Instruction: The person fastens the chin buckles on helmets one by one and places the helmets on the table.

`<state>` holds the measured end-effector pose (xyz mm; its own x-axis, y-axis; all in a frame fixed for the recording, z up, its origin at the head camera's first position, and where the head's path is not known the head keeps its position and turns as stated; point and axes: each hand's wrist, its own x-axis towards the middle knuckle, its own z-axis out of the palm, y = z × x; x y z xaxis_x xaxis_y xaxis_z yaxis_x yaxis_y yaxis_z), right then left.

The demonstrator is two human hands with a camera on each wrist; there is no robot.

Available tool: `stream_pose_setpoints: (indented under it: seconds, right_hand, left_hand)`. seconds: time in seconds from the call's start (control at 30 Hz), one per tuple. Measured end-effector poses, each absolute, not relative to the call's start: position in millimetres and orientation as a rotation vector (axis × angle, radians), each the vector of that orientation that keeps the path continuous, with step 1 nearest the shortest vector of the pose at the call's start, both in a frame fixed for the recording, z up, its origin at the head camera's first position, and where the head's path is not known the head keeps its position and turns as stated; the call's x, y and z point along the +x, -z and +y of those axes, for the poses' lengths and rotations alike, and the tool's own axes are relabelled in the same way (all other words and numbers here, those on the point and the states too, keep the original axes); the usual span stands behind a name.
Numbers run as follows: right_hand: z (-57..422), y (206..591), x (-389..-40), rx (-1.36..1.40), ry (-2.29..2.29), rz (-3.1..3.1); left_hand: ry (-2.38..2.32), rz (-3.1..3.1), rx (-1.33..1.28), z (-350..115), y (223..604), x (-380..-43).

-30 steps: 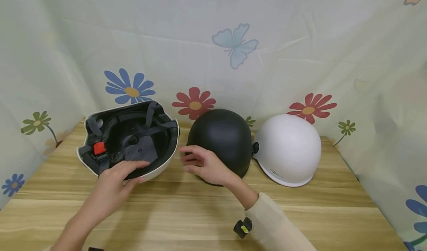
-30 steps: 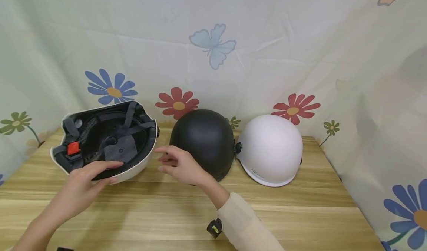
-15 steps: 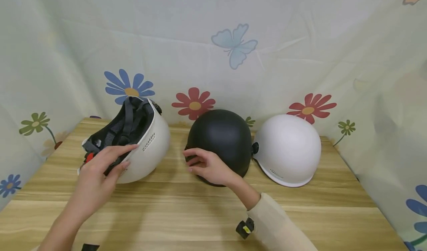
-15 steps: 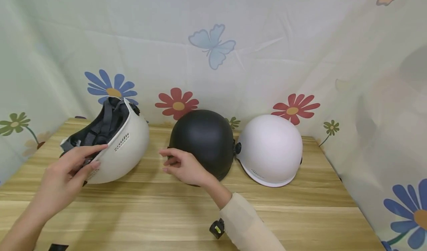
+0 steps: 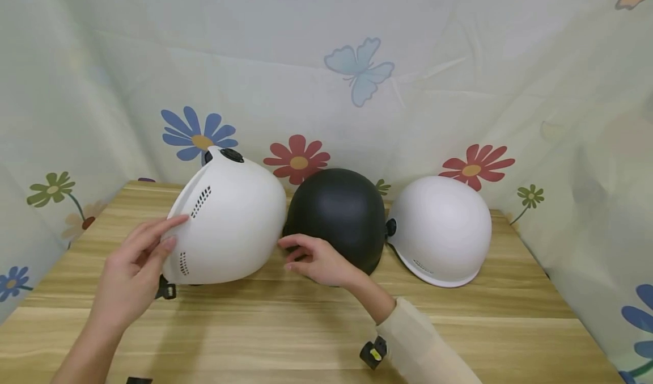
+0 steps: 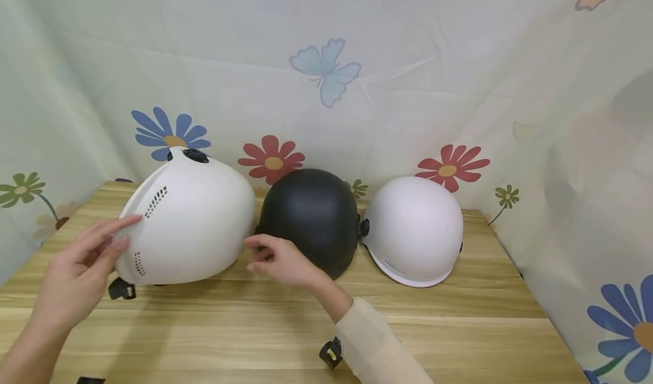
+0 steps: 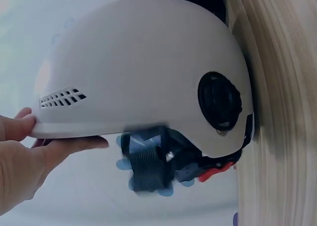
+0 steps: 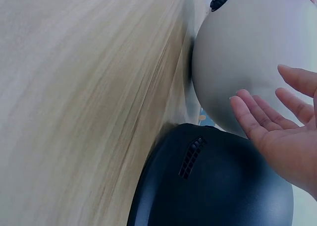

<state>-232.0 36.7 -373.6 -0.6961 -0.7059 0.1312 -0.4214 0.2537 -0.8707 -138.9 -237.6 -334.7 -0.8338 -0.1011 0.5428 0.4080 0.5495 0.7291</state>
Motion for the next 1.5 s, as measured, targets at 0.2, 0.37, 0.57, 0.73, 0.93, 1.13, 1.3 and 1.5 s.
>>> stream_pose_setpoints:
  seconds: [0.2,0.37,0.57,0.73,0.93,1.13,1.3,1.5]
  right_hand:
    - [37,374,-230,-1.006,1.393,2.245]
    - [37,375,-230,-0.998,1.396,2.234]
    - [39,378,-231,-1.001,1.398,2.23]
    - [39,378,-233,-0.992,1.39,2.237]
    - [40,378,-235,-0.972,1.403,2.254]
    - [40,379,-237,-0.912,1.448,2.242]
    - [40,380,-238,-0.876,1.47,2.234]
    - [38,379,-239,-0.924,1.477,2.196]
  left_hand:
    - [1.294,-2.306,-0.293,-241,333,-137]
    - [1.268,-2.345,-0.287,-244,335,-137]
    - [1.266,-2.336,-0.276,-245,338,-138]
    - [1.371,-2.313,-0.268,-250,340,-138]
    - [1.719,-2.194,-0.177,-261,341,-140]
    - [2.258,-1.751,-0.213,-269,349,-147]
    - [2.44,-1.571,-0.202,-275,355,-151]
    - [2.489,-1.523,-0.246,-279,357,-153]
